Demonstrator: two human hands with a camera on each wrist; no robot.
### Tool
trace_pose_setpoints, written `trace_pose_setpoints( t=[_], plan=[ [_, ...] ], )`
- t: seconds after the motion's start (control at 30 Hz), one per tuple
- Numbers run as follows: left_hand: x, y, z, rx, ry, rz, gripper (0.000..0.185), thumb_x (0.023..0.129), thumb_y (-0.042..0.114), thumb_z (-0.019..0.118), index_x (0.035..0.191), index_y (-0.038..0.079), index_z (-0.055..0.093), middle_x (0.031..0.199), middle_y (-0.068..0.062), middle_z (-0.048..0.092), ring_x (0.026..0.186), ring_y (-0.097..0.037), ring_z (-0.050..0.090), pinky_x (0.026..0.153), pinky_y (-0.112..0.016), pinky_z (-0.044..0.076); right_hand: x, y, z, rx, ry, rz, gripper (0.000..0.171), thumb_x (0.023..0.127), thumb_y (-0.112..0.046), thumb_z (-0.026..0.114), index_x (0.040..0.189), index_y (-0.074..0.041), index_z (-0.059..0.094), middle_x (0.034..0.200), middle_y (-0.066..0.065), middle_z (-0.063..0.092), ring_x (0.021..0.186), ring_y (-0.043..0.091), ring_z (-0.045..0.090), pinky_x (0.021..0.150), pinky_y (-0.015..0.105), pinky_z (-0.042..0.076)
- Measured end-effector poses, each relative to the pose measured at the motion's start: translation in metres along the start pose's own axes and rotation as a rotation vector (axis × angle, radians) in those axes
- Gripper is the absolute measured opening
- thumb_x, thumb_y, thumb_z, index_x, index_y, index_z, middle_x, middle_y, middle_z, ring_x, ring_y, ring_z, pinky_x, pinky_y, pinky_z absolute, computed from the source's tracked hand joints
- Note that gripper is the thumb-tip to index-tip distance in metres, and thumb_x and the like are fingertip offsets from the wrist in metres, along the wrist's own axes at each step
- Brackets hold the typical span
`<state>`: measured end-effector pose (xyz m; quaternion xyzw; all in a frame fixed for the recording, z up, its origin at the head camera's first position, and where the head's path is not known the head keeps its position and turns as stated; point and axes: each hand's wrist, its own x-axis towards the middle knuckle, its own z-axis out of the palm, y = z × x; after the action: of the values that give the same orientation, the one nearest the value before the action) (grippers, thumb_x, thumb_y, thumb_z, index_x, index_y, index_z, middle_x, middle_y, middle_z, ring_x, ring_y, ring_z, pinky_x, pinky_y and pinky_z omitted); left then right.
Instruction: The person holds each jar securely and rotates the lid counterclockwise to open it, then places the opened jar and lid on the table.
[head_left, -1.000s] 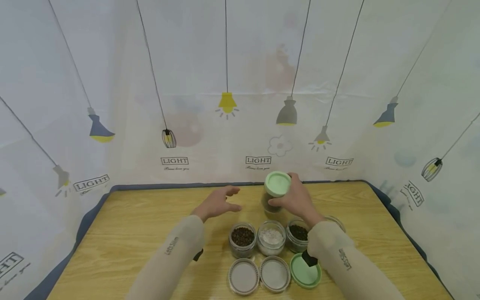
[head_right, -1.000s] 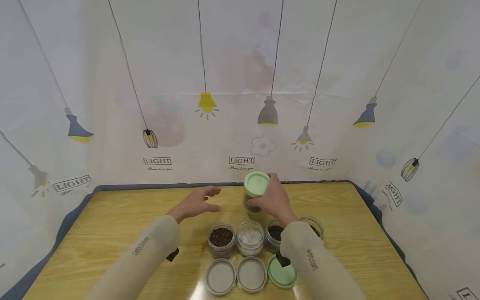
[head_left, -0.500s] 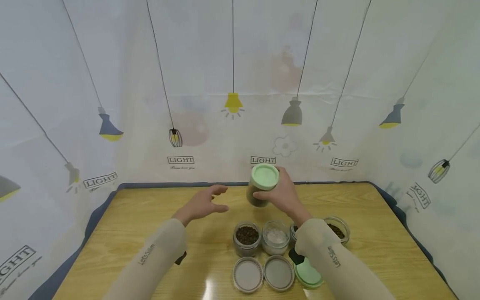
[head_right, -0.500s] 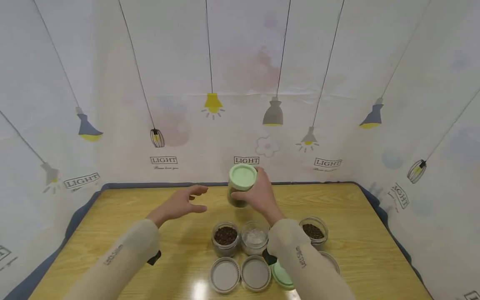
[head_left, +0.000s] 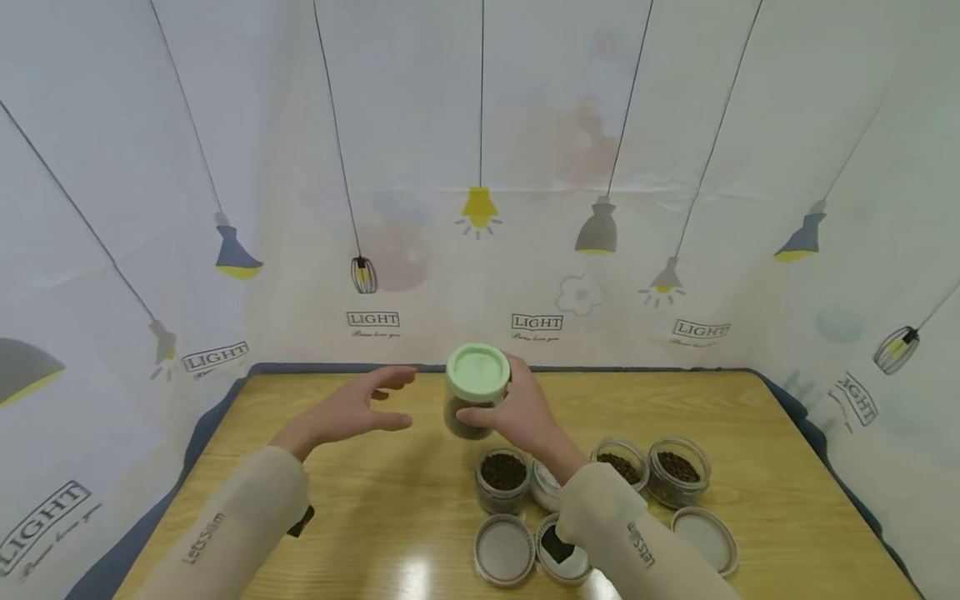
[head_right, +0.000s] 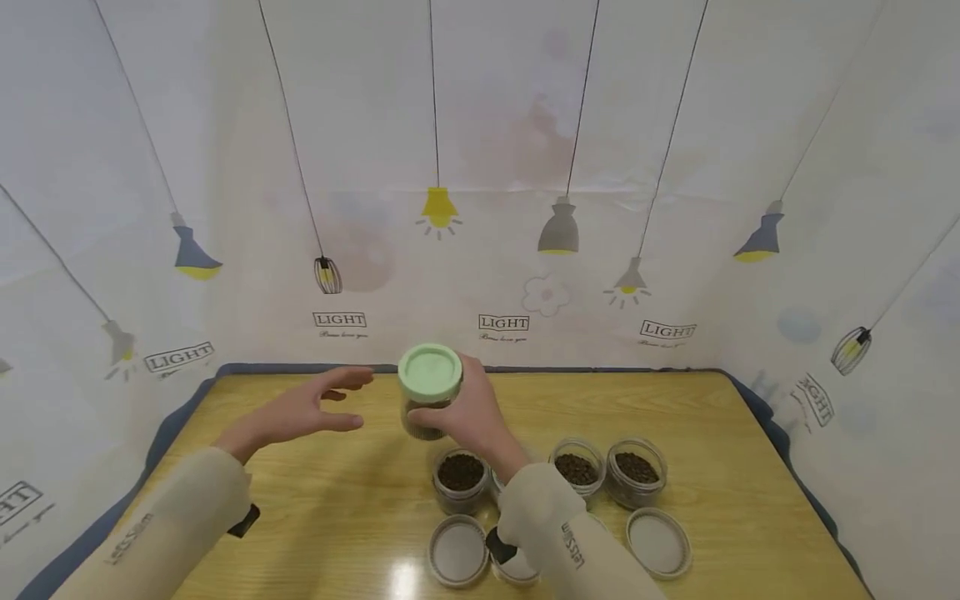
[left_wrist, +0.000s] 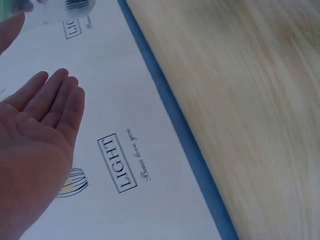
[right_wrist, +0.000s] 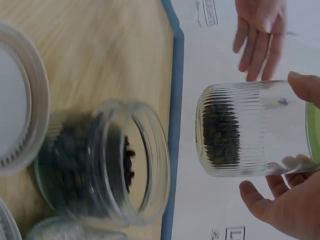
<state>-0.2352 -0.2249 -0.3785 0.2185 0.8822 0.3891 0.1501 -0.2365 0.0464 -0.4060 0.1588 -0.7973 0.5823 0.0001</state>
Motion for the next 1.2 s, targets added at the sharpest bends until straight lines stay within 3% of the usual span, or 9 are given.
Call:
trace_pose_setpoints(
  t=[0.2, 0.37, 0.63, 0.83, 0.93, 1.2],
  plan=[
    [-0.015, 0.013, -0.011, -0.04, 0.001, 0.038, 0.074, 0.088, 0.039, 0.069, 0.151, 0.027, 0.032, 0.156, -0.005, 0.036, 0.14, -0.034, 0.037, 0.11, -0.057, 0.034, -0.011, -0.009, 0.021, -0.026, -0.05, 0.012, 0.078, 0.068, -0.028, 0.089, 0.135, -0.025, 0.049, 0.126, -0.002, 0.054, 0.118, 0.018, 0.052, 0.105, 0.048, 0.041],
    [-0.019, 0.029, -0.011, -0.048, 0.004, 0.089, 0.07, 0.088, 0.036, 0.07, 0.149, 0.033, 0.035, 0.156, 0.001, 0.036, 0.14, -0.031, 0.037, 0.109, -0.059, 0.035, -0.021, -0.012, 0.035, -0.017, -0.102, -0.009, 0.075, 0.068, -0.029, 0.089, 0.133, -0.027, 0.05, 0.127, -0.003, 0.053, 0.117, 0.016, 0.051, 0.105, 0.048, 0.04],
    [-0.026, 0.05, -0.001, 0.04, -0.034, 0.092, 0.078, 0.08, 0.042, 0.077, 0.147, 0.037, 0.036, 0.154, 0.005, 0.038, 0.139, -0.032, 0.039, 0.107, -0.06, 0.036, -0.035, -0.007, 0.051, 0.027, -0.177, -0.033, 0.066, 0.068, -0.03, 0.088, 0.125, -0.032, 0.056, 0.124, -0.005, 0.053, 0.115, 0.015, 0.048, 0.102, 0.046, 0.039],
    [-0.028, 0.054, 0.004, 0.061, -0.06, 0.14, 0.083, 0.076, 0.041, 0.082, 0.147, 0.034, 0.04, 0.152, 0.008, 0.042, 0.14, -0.03, 0.038, 0.111, -0.059, 0.032, -0.048, -0.005, 0.058, 0.042, -0.238, -0.004, 0.079, 0.068, -0.035, 0.088, 0.135, -0.037, 0.047, 0.127, -0.01, 0.055, 0.117, 0.014, 0.053, 0.099, 0.041, 0.044],
    [-0.029, 0.056, 0.006, 0.073, -0.077, 0.156, 0.085, 0.074, 0.041, 0.083, 0.147, 0.03, 0.041, 0.151, 0.005, 0.044, 0.14, -0.027, 0.039, 0.112, -0.058, 0.032, -0.053, -0.002, 0.062, 0.058, -0.257, 0.002, 0.085, 0.069, -0.035, 0.088, 0.14, -0.033, 0.043, 0.126, -0.01, 0.06, 0.114, 0.013, 0.059, 0.097, 0.037, 0.047],
    [-0.031, 0.053, 0.013, 0.154, -0.106, 0.168, 0.091, 0.069, 0.042, 0.086, 0.145, 0.015, 0.045, 0.148, 0.001, 0.048, 0.137, -0.024, 0.043, 0.11, -0.052, 0.037, -0.06, 0.005, 0.07, 0.029, -0.224, 0.043, 0.081, 0.067, -0.037, 0.088, 0.137, -0.023, 0.049, 0.119, -0.006, 0.064, 0.107, 0.013, 0.061, 0.091, 0.034, 0.049]
  ],
)
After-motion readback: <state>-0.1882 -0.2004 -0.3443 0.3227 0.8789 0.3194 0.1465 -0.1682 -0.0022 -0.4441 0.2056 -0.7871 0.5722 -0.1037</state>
